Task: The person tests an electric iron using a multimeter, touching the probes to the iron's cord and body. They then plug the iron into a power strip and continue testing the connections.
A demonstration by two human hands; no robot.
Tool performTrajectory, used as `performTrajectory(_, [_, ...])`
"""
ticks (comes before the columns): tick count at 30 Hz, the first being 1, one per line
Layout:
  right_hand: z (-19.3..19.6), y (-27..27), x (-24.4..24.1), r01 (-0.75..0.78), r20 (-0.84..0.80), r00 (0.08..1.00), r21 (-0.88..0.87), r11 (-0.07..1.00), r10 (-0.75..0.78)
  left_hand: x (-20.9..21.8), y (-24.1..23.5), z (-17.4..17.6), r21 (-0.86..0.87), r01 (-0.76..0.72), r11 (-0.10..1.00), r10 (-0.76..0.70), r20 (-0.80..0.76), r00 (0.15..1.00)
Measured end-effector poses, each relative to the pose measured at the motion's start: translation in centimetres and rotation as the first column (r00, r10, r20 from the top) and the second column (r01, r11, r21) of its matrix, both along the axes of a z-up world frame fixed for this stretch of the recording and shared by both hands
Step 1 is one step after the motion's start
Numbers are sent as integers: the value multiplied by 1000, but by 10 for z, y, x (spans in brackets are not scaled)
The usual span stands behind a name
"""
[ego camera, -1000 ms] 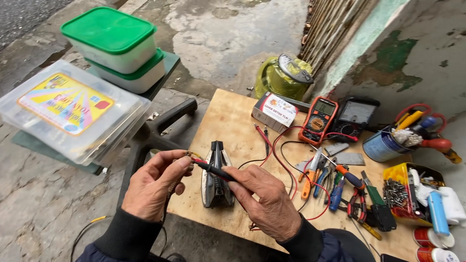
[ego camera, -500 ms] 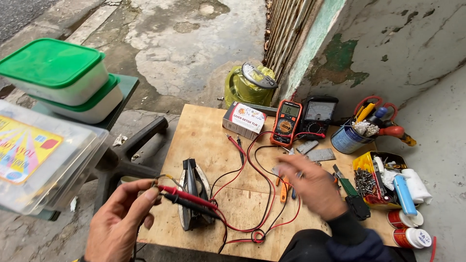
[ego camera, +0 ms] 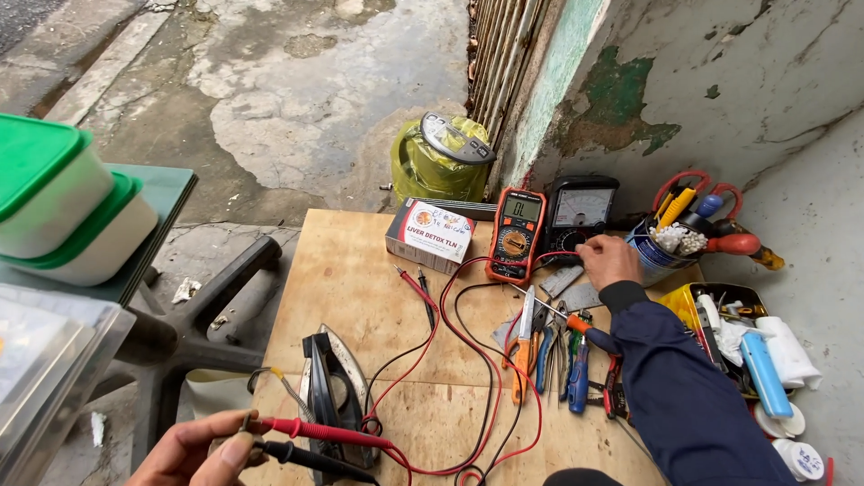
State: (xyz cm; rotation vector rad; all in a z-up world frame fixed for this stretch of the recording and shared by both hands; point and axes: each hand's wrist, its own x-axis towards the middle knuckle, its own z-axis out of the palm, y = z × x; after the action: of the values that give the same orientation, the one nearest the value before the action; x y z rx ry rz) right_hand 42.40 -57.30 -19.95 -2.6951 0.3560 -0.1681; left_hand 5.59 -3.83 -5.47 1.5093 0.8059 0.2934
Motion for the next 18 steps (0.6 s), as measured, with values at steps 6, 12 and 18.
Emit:
performTrajectory(6, [-20,1,33,-83,-87,994,-232,969,64,12,12,-37,-116,4,993,-11,-58,998])
performTrajectory(12, [-52,-16,53,-196,-66,980,-402,894,186,25,87,-142,-388,159,908,-232,-149,961])
performTrajectory(18, [-65,-20,60,-305,-3,920,-636,709,393,34,132,-195,-302,474,827,-516,-73,853])
